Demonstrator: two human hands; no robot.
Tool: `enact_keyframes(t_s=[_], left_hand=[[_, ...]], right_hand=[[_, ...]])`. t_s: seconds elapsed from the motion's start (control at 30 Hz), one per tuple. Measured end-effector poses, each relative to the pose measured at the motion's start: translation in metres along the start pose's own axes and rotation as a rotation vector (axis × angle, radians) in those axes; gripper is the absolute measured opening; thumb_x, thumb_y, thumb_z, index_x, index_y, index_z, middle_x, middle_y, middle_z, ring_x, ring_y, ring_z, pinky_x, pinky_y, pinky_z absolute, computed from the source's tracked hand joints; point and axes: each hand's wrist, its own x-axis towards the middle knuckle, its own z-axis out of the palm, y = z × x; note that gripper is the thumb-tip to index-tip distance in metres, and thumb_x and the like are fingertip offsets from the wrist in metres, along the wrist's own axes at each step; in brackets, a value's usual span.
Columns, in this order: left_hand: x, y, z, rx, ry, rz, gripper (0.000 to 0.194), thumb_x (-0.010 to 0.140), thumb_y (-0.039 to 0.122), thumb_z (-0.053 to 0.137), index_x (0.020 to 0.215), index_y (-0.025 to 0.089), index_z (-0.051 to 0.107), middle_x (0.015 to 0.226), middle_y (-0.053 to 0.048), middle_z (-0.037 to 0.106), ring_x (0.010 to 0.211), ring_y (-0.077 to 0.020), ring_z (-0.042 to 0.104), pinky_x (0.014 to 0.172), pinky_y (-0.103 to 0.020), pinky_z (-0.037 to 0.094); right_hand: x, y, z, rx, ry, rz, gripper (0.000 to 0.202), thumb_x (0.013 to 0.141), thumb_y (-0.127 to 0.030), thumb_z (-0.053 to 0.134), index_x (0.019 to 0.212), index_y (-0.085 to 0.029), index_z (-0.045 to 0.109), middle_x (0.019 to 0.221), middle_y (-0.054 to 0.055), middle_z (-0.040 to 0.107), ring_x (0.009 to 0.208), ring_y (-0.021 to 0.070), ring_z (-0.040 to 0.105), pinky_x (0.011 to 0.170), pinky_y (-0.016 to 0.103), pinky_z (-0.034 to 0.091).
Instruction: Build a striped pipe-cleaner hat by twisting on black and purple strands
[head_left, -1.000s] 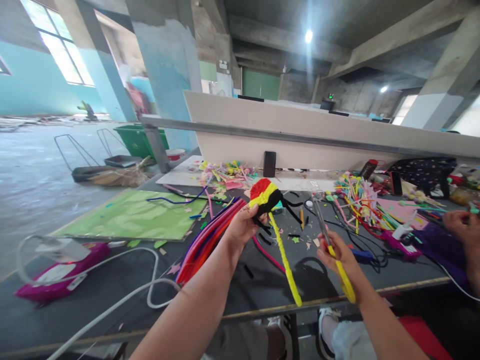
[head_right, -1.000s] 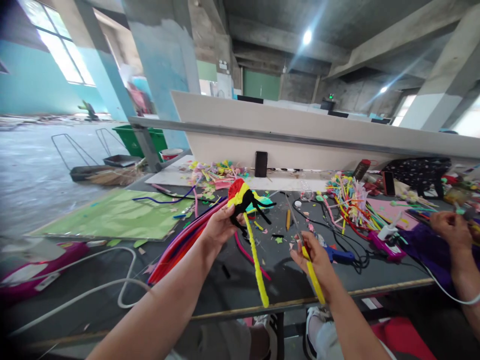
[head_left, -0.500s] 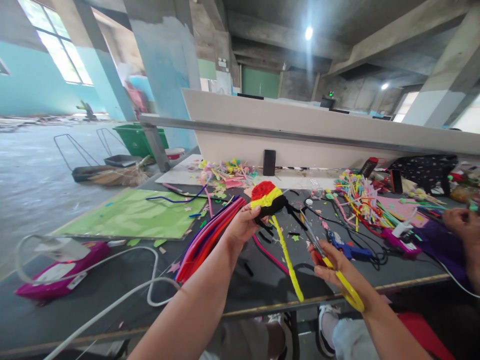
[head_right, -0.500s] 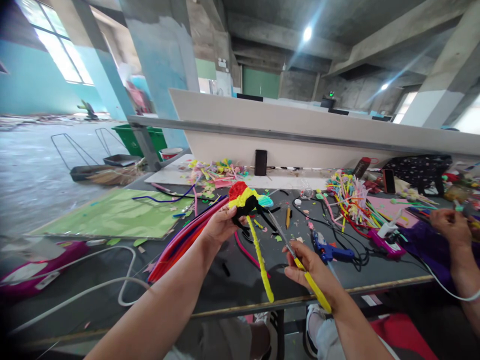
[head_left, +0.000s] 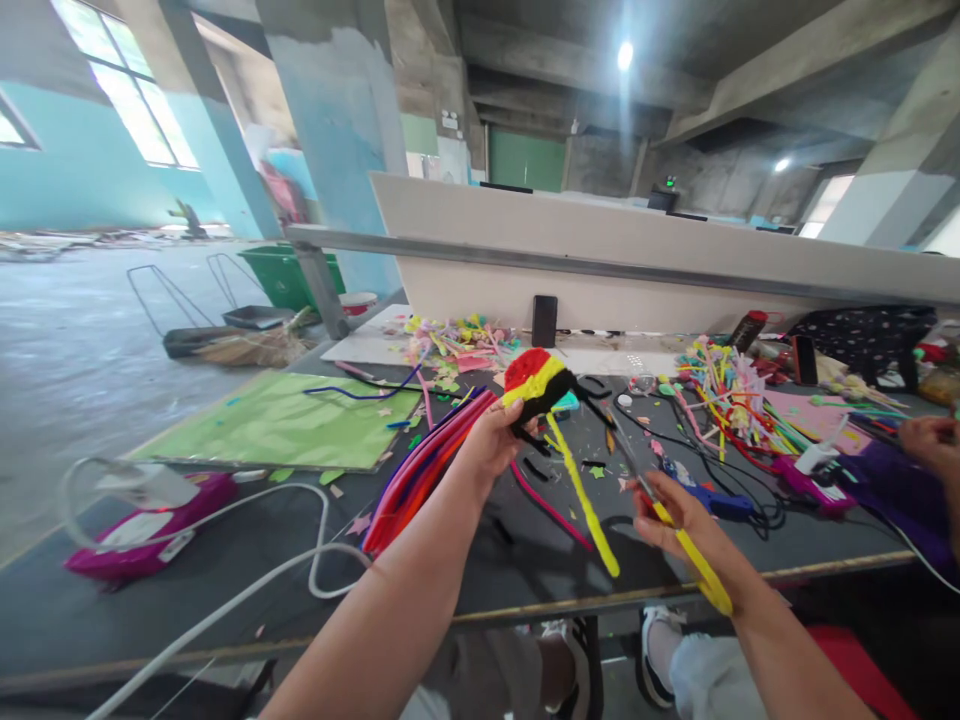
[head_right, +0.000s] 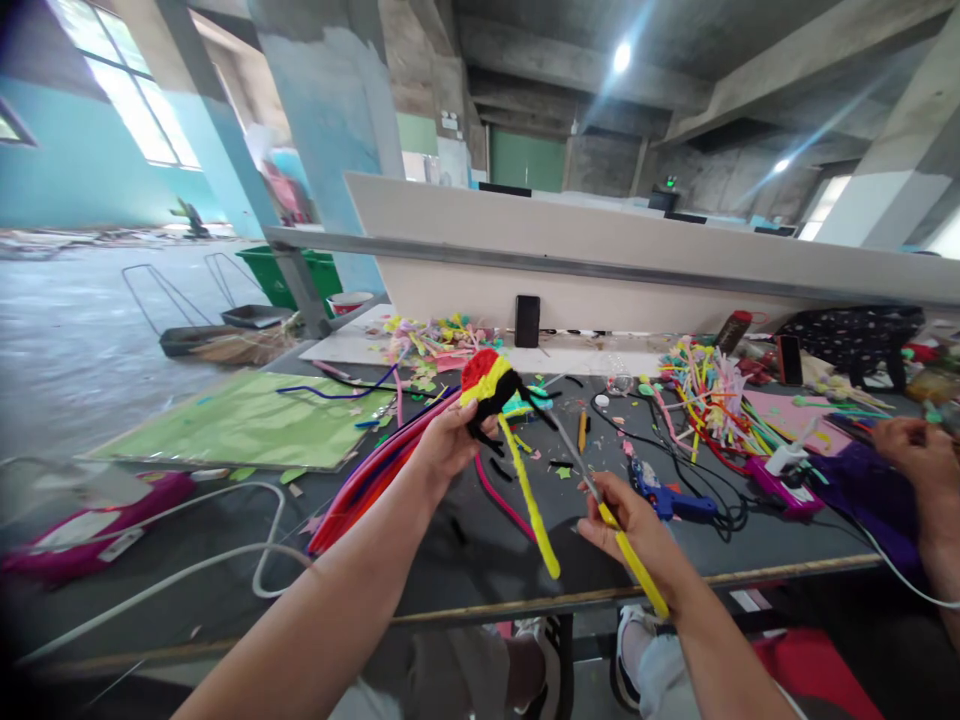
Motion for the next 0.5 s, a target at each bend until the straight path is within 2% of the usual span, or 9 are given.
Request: enact_keyframes(t_s=[0.07, 0.13, 0.2, 0.33, 0.4, 0.5], left_hand=[[0.005, 0.0, -0.002, -0.041, 0.14, -0.002, 0.02, 0.069, 0.023, 0.07, 0.084, 0.012, 0.062, 0.063, -0.001, 0.06, 0.053, -0.0084, 0.055, 0.053, -0.02, 0.047], [0.009, 0.0, -0.002, -0.061, 0.261, -0.018, 0.019, 0.07, 0.02, 0.069, 0.087, 0.012, 0.062, 0.066, -0.001, 0.062, 0.054, -0.0081, 0.056, 0.051, -0.018, 0.046], [0.01, 0.0, -0.002, -0.081, 0.314, -0.041, 0.02, 0.07, 0.018, 0.069, 0.089, 0.013, 0.061, 0.068, -0.001, 0.063, 0.055, -0.0083, 0.057, 0.052, -0.018, 0.047], [0.007, 0.0, 0.002, -0.114, 0.262, -0.125, 0.02, 0.073, 0.023, 0.068, 0.088, 0.013, 0.06, 0.068, -0.002, 0.063, 0.054, -0.0104, 0.057, 0.047, -0.02, 0.046], [0.006, -0.001, 0.004, -0.111, 0.26, -0.174, 0.021, 0.074, 0.027, 0.067, 0.087, 0.012, 0.06, 0.068, -0.004, 0.063, 0.052, -0.0109, 0.057, 0.043, -0.021, 0.043], [0.005, -0.005, 0.007, -0.13, 0.257, -0.195, 0.018, 0.074, 0.023, 0.068, 0.085, 0.012, 0.059, 0.064, -0.002, 0.059, 0.05, -0.0091, 0.054, 0.044, -0.02, 0.043]], right_hand=[[0.01, 0.012, -0.01, -0.261, 0.127, -0.008, 0.045, 0.068, -0.04, 0.07, 0.109, -0.026, 0.06, 0.087, 0.002, 0.066, 0.073, 0.0177, 0.063, 0.067, 0.033, 0.054], [0.018, 0.022, -0.02, -0.594, 0.193, 0.032, 0.039, 0.065, -0.036, 0.071, 0.101, -0.024, 0.064, 0.072, 0.0, 0.065, 0.061, 0.0188, 0.061, 0.058, 0.032, 0.052], [0.022, 0.028, -0.028, -0.785, 0.168, 0.031, 0.034, 0.064, -0.031, 0.07, 0.097, -0.024, 0.066, 0.069, 0.0, 0.065, 0.058, 0.0192, 0.061, 0.055, 0.031, 0.05], [0.017, 0.024, -0.031, -0.807, -0.028, -0.03, 0.042, 0.064, -0.03, 0.071, 0.105, -0.025, 0.065, 0.09, 0.003, 0.071, 0.074, 0.0218, 0.066, 0.068, 0.033, 0.051], [0.013, 0.019, -0.028, -0.765, -0.131, -0.025, 0.047, 0.065, -0.034, 0.07, 0.111, -0.024, 0.063, 0.093, 0.003, 0.071, 0.077, 0.0222, 0.066, 0.069, 0.034, 0.052], [0.011, 0.012, -0.023, -0.755, -0.128, -0.033, 0.048, 0.069, -0.039, 0.067, 0.114, -0.021, 0.062, 0.094, 0.006, 0.071, 0.079, 0.0233, 0.066, 0.069, 0.034, 0.052]])
